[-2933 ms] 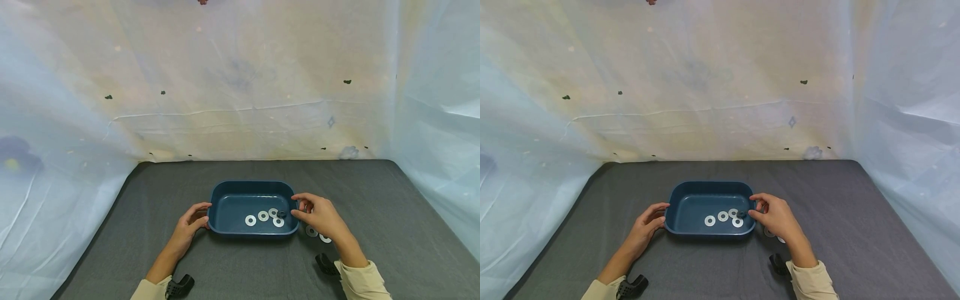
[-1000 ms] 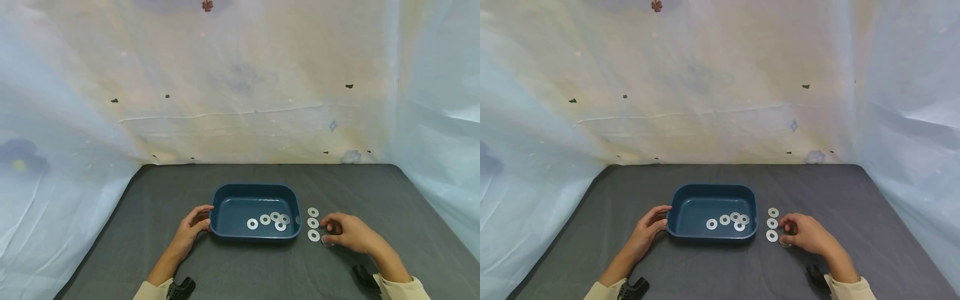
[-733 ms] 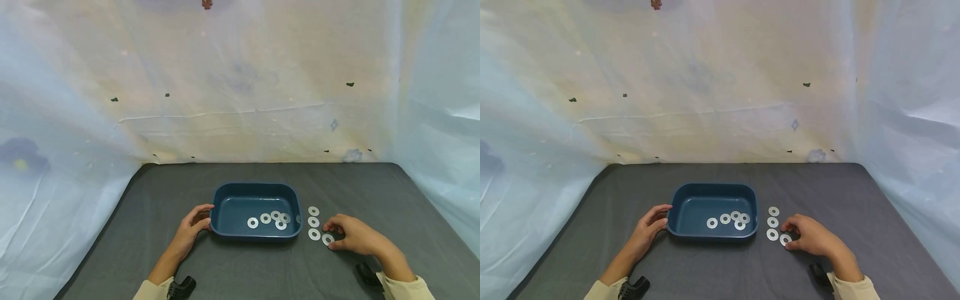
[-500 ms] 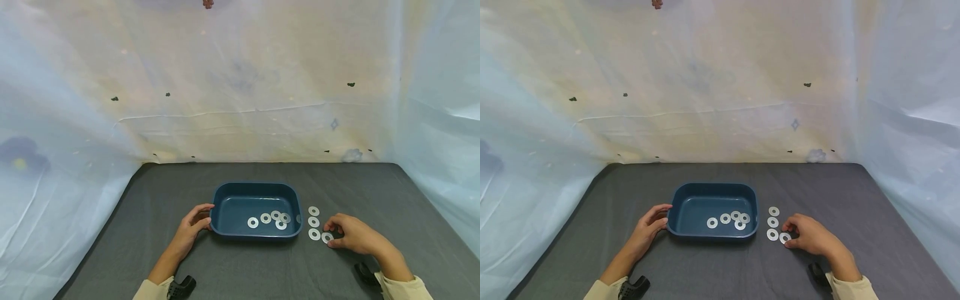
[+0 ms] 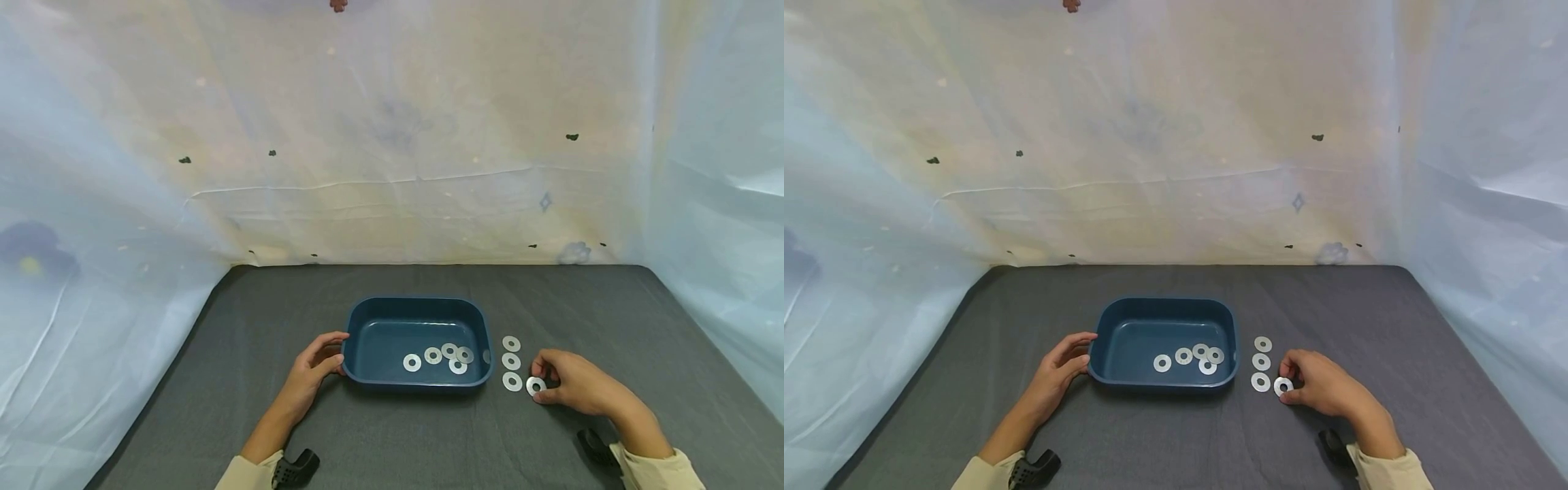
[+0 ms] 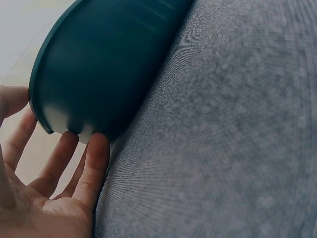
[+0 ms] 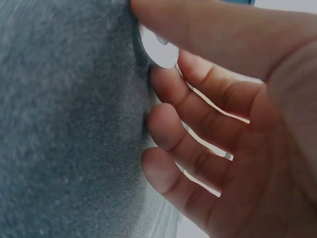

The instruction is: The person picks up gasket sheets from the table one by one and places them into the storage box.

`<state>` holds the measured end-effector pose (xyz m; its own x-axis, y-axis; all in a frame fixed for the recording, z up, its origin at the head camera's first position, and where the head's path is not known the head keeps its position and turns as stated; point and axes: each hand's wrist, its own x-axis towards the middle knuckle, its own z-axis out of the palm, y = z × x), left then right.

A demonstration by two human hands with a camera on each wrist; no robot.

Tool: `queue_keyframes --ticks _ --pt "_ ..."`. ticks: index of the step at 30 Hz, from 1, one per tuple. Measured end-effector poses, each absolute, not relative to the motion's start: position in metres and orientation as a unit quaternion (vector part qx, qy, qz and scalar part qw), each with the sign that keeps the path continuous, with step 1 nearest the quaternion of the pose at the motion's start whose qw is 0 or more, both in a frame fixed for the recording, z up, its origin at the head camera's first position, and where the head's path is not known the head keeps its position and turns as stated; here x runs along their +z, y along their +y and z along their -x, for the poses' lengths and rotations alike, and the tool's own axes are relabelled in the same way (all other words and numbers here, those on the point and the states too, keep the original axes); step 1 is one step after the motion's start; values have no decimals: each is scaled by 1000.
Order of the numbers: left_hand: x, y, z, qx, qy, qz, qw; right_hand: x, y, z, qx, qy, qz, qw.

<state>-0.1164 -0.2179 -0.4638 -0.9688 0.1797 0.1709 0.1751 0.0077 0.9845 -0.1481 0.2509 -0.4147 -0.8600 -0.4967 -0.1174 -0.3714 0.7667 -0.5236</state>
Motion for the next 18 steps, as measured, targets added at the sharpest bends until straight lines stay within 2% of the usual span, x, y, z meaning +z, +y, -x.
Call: queue_keyframes --ticks 13,18 --pt "-464 -218 116 691 712 -120 2 -418 253 148 -274 922 246 118" --pt "-464 -218 116 691 713 -119 2 -416 258 148 -289 911 261 136"
